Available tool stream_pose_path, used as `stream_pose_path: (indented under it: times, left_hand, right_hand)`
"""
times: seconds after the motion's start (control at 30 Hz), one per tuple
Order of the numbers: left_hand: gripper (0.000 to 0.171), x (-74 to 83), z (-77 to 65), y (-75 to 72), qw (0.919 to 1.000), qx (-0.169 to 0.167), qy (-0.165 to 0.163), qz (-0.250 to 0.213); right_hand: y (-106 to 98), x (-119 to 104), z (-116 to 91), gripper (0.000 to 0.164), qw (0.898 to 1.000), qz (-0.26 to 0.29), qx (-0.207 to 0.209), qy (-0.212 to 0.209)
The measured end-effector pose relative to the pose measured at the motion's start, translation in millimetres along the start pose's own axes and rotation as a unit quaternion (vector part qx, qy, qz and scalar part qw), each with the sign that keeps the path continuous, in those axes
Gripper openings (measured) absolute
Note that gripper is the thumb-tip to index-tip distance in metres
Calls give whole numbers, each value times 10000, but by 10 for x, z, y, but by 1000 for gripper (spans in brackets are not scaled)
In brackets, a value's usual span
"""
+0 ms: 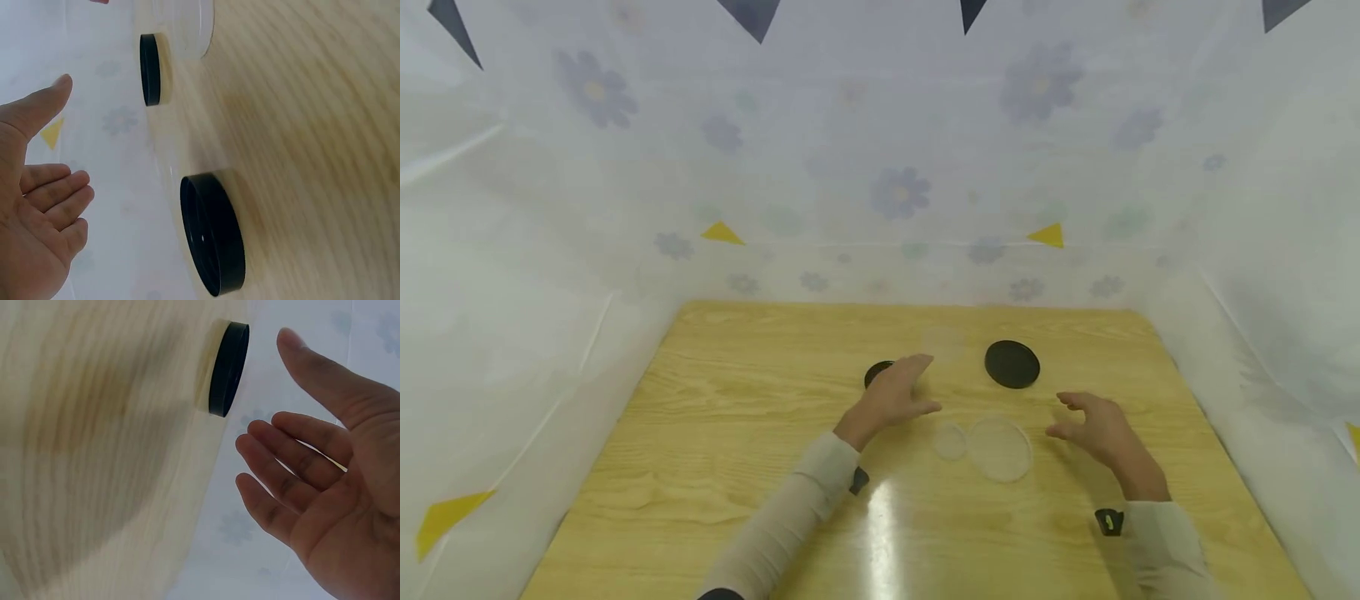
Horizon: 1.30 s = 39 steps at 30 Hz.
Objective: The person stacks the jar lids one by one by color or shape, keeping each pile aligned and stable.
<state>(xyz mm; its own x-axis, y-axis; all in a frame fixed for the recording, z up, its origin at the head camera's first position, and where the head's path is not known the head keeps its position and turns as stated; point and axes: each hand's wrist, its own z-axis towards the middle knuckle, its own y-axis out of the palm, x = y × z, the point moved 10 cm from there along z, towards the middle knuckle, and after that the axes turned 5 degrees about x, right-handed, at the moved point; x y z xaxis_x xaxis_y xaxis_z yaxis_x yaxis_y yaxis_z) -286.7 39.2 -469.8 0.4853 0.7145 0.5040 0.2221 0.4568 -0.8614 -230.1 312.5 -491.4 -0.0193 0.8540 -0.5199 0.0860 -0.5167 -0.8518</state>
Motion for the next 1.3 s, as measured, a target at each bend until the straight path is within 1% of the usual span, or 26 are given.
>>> stream_pose_path:
  times: [0.17, 0.23, 0.43, 0.6, 0.67, 0.83, 0.97, 1.13, 1.3]
  left_hand:
    - [81, 6, 34, 134, 9997, -159, -154, -55]
    - [80, 22, 38, 177, 9996, -181, -153, -145]
    - [81, 98, 27, 325, 9995, -249, -20, -190]
    - [79, 169, 16, 419, 9994, -350, 71, 24]
    - [79, 202, 19, 447, 9990, -383, 156, 165]
    - [76, 287, 43, 541, 9984, -431, 355, 103]
    - [76, 335, 33, 602, 9983, -469, 327, -72]
    - [78, 396, 5, 658, 9980, -561, 265, -129]
    - [80, 439, -30, 719, 9972, -591, 410, 217]
  right_hand:
    - [72, 10, -1, 73, 9998, -63, -160, 57]
    - [93, 4, -10, 73, 9997, -34, -220, 71]
    - [150, -17, -39, 74, 9993, 33, -363, 15]
    - [177, -52, -54, 69, 9992, 94, -386, -79]
    - [178, -70, -56, 69, 9991, 95, -389, -115]
    - [187, -92, -81, 68, 9991, 71, -392, -164]
    - [215, -118, -122, 69, 9988, -12, -402, -277]
    - [241, -155, -156, 72, 9983, -148, -422, -373]
    - [293, -170, -153, 71, 9983, -130, -451, -341]
